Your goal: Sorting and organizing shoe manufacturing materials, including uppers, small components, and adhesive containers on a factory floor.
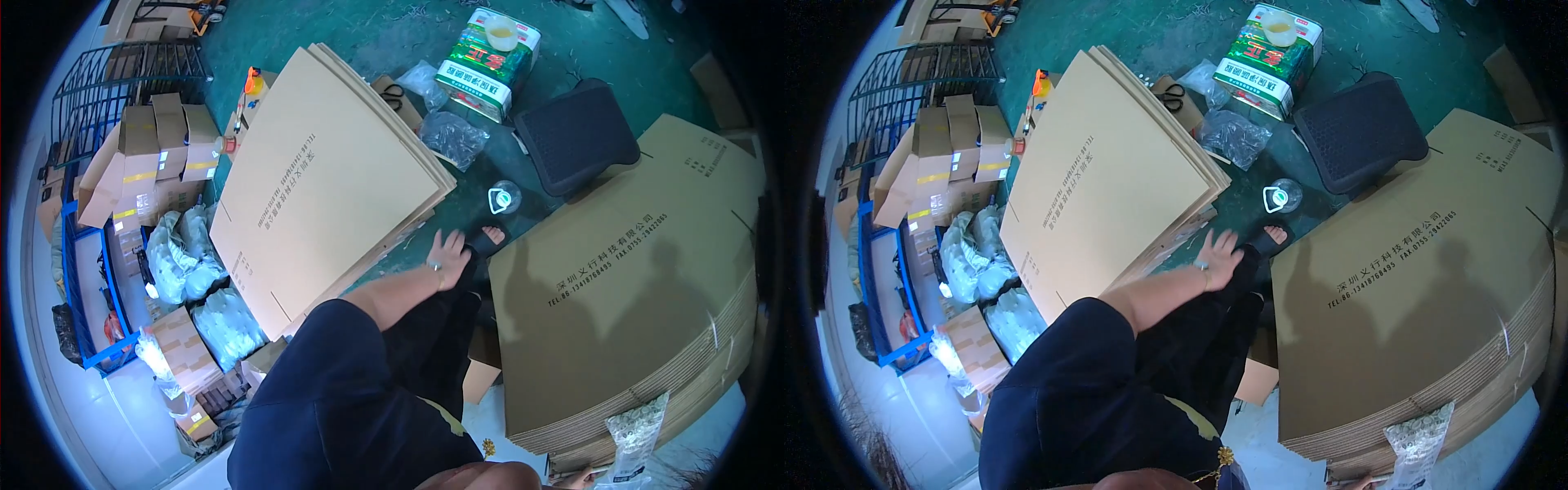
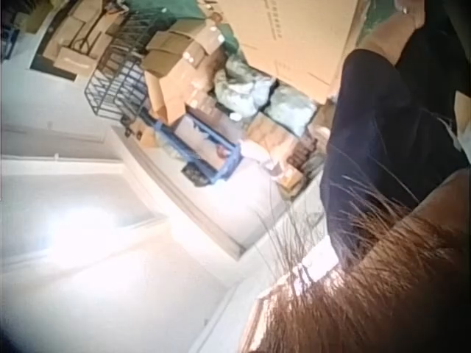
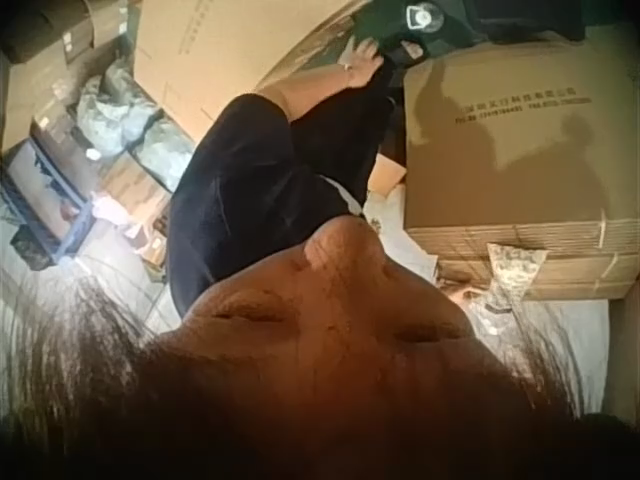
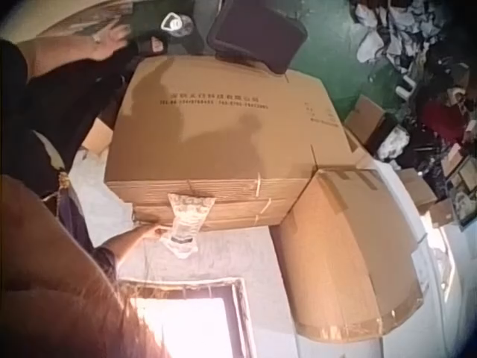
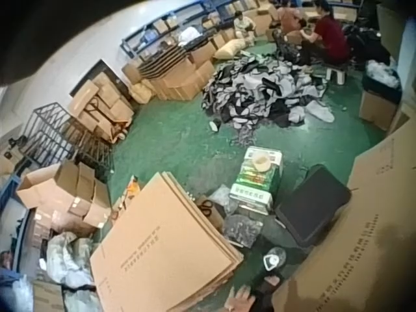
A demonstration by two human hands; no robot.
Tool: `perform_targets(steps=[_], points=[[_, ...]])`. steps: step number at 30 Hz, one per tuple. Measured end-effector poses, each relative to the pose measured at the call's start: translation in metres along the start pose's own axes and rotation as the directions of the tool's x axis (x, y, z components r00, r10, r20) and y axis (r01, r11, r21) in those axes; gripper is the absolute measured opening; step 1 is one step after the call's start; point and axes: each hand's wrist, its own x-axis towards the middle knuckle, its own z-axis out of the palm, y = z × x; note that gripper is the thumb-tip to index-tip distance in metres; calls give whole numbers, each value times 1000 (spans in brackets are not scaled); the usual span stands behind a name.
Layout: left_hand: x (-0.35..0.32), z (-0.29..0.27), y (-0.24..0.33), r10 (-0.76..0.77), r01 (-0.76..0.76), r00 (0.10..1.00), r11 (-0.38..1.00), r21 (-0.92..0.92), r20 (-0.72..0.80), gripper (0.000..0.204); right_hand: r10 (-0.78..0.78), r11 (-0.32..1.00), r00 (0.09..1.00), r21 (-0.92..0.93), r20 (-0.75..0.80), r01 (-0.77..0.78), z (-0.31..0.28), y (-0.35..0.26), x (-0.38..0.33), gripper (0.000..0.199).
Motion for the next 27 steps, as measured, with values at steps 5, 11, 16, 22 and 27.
perform_targets(steps=[5,11,16,22,27], points=[[-80,23,54,-34,177,705,976,-129,709,71,14,1000,999,21,-47,-13,-37,7,-9,51],[-90,26,56,-26,36,670,999,3,742,64,33,999,998,-30,-59,-34,-16,-50,-46,53],[-90,19,59,-2,1,688,1000,2,725,62,56,995,998,81,-37,-53,-21,-45,-47,49],[-96,10,59,-4,-7,707,1000,13,707,60,7,987,998,160,69,-18,-26,-33,-37,55],[-92,-15,52,57,-33,753,998,-49,655,59,-40,965,981,262,192,-12,-34,-40,-45,57]])
